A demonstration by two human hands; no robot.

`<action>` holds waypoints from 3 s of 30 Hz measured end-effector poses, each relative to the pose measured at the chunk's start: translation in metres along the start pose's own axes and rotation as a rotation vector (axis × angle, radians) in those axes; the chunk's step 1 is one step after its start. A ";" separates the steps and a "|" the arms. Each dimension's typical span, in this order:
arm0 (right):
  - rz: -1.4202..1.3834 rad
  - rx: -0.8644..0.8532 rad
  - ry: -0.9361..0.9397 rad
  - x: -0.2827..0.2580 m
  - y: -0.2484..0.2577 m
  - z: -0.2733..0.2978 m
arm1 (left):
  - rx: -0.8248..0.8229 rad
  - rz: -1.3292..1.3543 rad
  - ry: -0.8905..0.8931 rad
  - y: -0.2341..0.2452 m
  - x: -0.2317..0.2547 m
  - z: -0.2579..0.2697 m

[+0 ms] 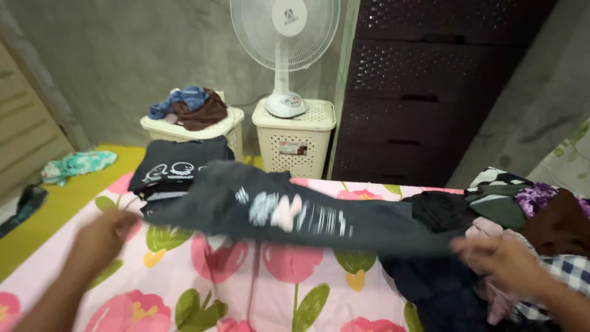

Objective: The person picks up a t-shirt from a bed, spreads it out by hand, and folds it into a square. Then, the person picks up a pair of patterned shorts and folds them before placing them on a stack.

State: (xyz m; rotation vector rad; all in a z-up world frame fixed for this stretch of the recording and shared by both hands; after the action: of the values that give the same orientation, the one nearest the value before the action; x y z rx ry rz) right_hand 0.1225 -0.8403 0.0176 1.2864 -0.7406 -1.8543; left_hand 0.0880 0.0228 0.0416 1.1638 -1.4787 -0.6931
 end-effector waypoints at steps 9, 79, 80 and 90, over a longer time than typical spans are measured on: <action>0.372 -0.546 0.539 0.050 -0.156 -0.001 | -0.033 -0.216 0.053 -0.086 -0.018 0.141; -0.956 0.403 0.005 0.066 -0.105 -0.202 | -0.132 0.245 0.349 -0.205 0.039 -0.099; -1.014 0.420 0.020 0.070 -0.098 -0.201 | -0.095 0.255 0.299 -0.200 0.039 -0.103; -1.275 -0.141 0.093 0.021 -0.092 -0.104 | -0.115 0.758 0.240 -0.167 -0.031 -0.075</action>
State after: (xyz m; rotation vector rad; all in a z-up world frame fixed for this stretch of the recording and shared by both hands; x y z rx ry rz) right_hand 0.1932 -0.8111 -0.1008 1.9311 0.4350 -2.6566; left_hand 0.2071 0.0050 -0.0995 0.5001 -1.4987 -0.1056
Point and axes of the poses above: each hand's wrist, its own z-axis away from the middle knuckle, its own y-axis out of the back of the hand, x = y × z, the point moved 10 cm from there along -z, towards the middle knuckle, and after that the axes turned 11 degrees about -x, right-handed, at the moved point
